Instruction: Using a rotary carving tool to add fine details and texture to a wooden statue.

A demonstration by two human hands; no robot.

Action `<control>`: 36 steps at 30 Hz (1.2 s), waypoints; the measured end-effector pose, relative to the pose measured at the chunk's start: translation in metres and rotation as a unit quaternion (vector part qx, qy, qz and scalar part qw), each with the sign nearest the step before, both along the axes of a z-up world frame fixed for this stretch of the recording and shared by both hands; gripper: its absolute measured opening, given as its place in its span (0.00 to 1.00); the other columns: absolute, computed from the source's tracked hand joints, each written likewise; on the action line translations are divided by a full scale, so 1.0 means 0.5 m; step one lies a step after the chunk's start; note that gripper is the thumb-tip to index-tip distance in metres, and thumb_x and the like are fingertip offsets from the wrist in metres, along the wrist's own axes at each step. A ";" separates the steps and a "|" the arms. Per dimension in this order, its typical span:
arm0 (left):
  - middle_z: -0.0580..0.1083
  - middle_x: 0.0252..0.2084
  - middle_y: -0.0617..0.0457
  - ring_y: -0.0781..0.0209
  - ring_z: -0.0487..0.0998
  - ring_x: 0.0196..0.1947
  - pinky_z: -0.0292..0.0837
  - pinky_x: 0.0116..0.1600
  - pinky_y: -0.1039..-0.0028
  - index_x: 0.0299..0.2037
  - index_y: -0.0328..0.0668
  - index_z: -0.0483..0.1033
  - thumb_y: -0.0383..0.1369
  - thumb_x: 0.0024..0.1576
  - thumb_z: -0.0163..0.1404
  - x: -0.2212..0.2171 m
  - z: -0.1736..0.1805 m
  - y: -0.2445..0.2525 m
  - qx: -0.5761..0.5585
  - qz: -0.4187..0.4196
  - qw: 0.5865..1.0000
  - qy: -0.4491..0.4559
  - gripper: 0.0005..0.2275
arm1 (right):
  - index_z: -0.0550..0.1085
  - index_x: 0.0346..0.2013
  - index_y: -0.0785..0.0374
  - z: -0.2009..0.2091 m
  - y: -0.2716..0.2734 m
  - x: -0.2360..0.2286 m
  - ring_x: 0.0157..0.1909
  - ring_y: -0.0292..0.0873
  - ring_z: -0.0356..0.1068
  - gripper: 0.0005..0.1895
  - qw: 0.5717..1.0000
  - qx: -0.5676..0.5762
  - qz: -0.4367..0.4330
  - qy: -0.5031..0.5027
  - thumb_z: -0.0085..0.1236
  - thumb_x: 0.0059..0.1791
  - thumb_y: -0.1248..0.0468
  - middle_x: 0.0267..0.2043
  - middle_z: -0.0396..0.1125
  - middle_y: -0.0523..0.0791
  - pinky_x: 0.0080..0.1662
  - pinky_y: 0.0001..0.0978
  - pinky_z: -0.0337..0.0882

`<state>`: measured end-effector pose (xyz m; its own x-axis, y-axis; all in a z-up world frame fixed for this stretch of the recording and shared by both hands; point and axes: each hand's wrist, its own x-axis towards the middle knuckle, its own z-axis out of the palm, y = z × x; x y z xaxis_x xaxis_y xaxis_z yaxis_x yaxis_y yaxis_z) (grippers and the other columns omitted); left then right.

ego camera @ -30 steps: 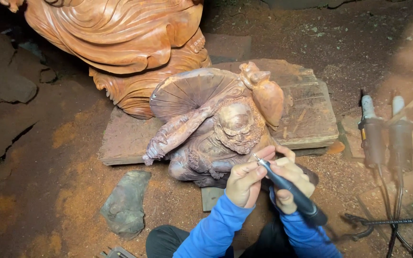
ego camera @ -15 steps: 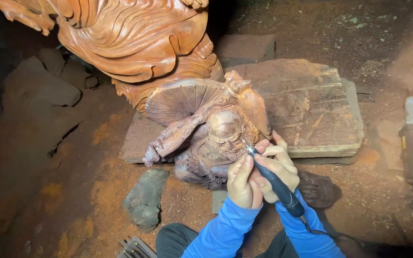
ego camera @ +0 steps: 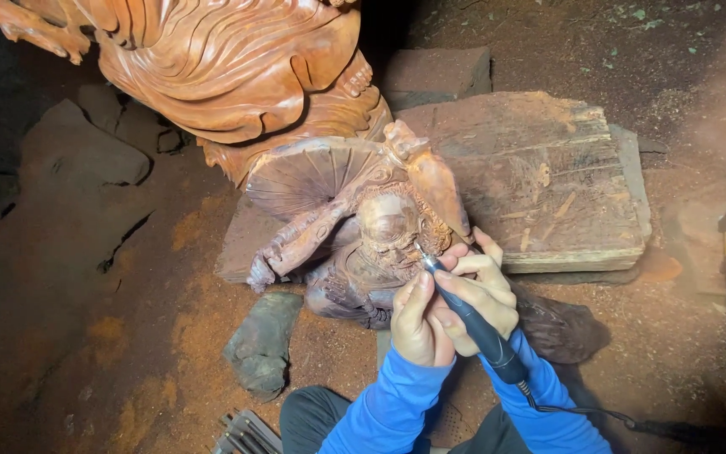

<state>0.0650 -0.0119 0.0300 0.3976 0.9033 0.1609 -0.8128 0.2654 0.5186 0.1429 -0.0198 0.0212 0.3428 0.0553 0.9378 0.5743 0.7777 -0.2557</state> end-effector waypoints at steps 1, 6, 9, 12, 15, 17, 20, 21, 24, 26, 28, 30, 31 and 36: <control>0.79 0.44 0.29 0.44 0.83 0.42 0.80 0.55 0.55 0.49 0.18 0.77 0.26 0.62 0.46 0.001 0.002 0.000 0.003 -0.001 1.000 -0.002 0.13 | 0.80 0.39 0.71 0.001 -0.001 0.001 0.34 0.46 0.70 0.19 1.000 -0.001 -0.003 -0.005 0.62 0.48 0.55 0.32 0.76 0.48 0.66 0.73 0.58; 0.78 0.46 0.28 0.44 0.82 0.44 0.78 0.57 0.54 0.49 0.18 0.76 0.26 0.63 0.45 0.003 0.003 0.001 0.005 -0.005 1.000 0.002 0.13 | 0.80 0.39 0.71 -0.007 0.002 0.007 0.34 0.45 0.70 0.19 1.000 -0.001 -0.004 -0.002 0.61 0.48 0.55 0.32 0.76 0.48 0.66 0.70 0.59; 0.78 0.46 0.28 0.44 0.82 0.44 0.78 0.57 0.54 0.50 0.18 0.76 0.26 0.63 0.45 0.003 0.002 0.001 0.005 -0.005 1.000 0.006 0.13 | 0.80 0.39 0.71 -0.012 0.003 0.009 0.34 0.45 0.70 0.20 1.000 -0.003 -0.004 0.000 0.62 0.47 0.54 0.32 0.75 0.48 0.66 0.70 0.59; 0.78 0.46 0.28 0.44 0.82 0.44 0.78 0.57 0.54 0.49 0.18 0.77 0.26 0.62 0.46 0.004 0.000 0.003 0.007 -0.001 1.000 0.008 0.13 | 0.80 0.39 0.71 -0.011 0.004 0.009 0.33 0.45 0.71 0.19 1.000 -0.002 -0.004 0.002 0.62 0.47 0.54 0.31 0.75 0.48 0.66 0.70 0.60; 0.77 0.48 0.27 0.44 0.82 0.45 0.78 0.56 0.55 0.49 0.18 0.77 0.27 0.62 0.46 0.007 0.014 -0.004 0.009 0.001 1.000 0.014 0.14 | 0.80 0.39 0.71 -0.012 0.003 0.011 0.34 0.45 0.71 0.19 1.000 -0.007 -0.005 0.003 0.61 0.47 0.55 0.31 0.75 0.48 0.66 0.69 0.60; 0.77 0.49 0.26 0.45 0.82 0.46 0.78 0.56 0.56 0.49 0.18 0.77 0.28 0.62 0.47 0.008 0.016 -0.005 0.008 0.005 1.000 0.019 0.14 | 0.80 0.39 0.71 -0.012 0.002 0.012 0.34 0.45 0.71 0.19 1.000 -0.011 -0.006 0.004 0.60 0.48 0.55 0.32 0.75 0.49 0.66 0.68 0.61; 0.76 0.49 0.25 0.42 0.82 0.46 0.78 0.56 0.54 0.51 0.17 0.75 0.28 0.63 0.46 0.009 0.003 0.000 0.015 -0.005 1.000 0.019 0.15 | 0.80 0.39 0.72 -0.008 0.000 0.012 0.33 0.45 0.71 0.19 1.000 -0.011 -0.008 0.006 0.62 0.47 0.55 0.32 0.75 0.49 0.65 0.68 0.61; 0.76 0.49 0.25 0.41 0.82 0.46 0.78 0.55 0.54 0.51 0.16 0.75 0.28 0.63 0.45 0.009 0.003 0.001 0.013 -0.008 1.000 0.016 0.15 | 0.80 0.40 0.71 -0.007 0.000 0.010 0.34 0.45 0.70 0.19 1.000 -0.009 -0.011 0.006 0.61 0.47 0.55 0.32 0.75 0.48 0.65 0.68 0.61; 0.76 0.50 0.25 0.40 0.80 0.49 0.78 0.57 0.54 0.51 0.16 0.75 0.28 0.63 0.45 0.010 0.005 0.001 0.016 -0.008 1.000 0.016 0.15 | 0.80 0.40 0.71 -0.007 0.001 0.008 0.34 0.44 0.70 0.19 1.000 -0.006 -0.017 0.007 0.61 0.48 0.55 0.31 0.74 0.48 0.65 0.68 0.61; 0.75 0.52 0.25 0.40 0.79 0.52 0.77 0.59 0.55 0.50 0.15 0.75 0.28 0.62 0.45 0.010 0.007 -0.003 0.017 -0.004 1.000 0.020 0.15 | 0.80 0.40 0.71 -0.005 0.000 0.008 0.33 0.44 0.70 0.19 1.000 -0.008 -0.019 0.007 0.61 0.48 0.55 0.30 0.74 0.48 0.65 0.68 0.61; 0.75 0.53 0.25 0.39 0.78 0.54 0.75 0.60 0.54 0.50 0.15 0.75 0.27 0.62 0.45 0.011 0.008 -0.007 0.023 -0.003 0.999 0.026 0.15 | 0.79 0.42 0.72 -0.001 -0.002 0.010 0.34 0.45 0.70 0.19 1.000 -0.002 -0.025 -0.004 0.61 0.49 0.57 0.30 0.74 0.48 0.64 0.67 0.62; 0.74 0.55 0.27 0.41 0.77 0.56 0.73 0.63 0.56 0.48 0.17 0.76 0.27 0.61 0.47 0.003 -0.016 -0.007 0.036 -0.014 0.998 0.040 0.14 | 0.79 0.42 0.74 -0.008 -0.019 0.014 0.34 0.47 0.72 0.20 1.000 -0.002 -0.022 -0.012 0.60 0.48 0.56 0.30 0.74 0.50 0.64 0.71 0.62; 0.74 0.57 0.29 0.44 0.76 0.58 0.72 0.65 0.58 0.47 0.19 0.77 0.28 0.61 0.48 -0.001 -0.026 -0.005 0.050 -0.023 0.997 0.052 0.13 | 0.78 0.42 0.75 -0.010 -0.025 0.016 0.34 0.49 0.73 0.22 1.000 0.000 -0.018 -0.022 0.60 0.47 0.55 0.30 0.75 0.52 0.63 0.74 0.62; 0.62 0.70 0.30 0.45 0.64 0.70 0.59 0.74 0.60 0.45 0.27 0.80 0.31 0.62 0.51 -0.064 -0.011 0.015 0.124 -0.138 0.980 0.078 0.11 | 0.66 0.59 0.64 -0.064 -0.108 0.014 0.52 0.62 0.68 0.25 0.980 -0.098 -0.062 -0.162 0.50 0.54 0.50 0.44 0.70 0.52 0.55 0.58 0.71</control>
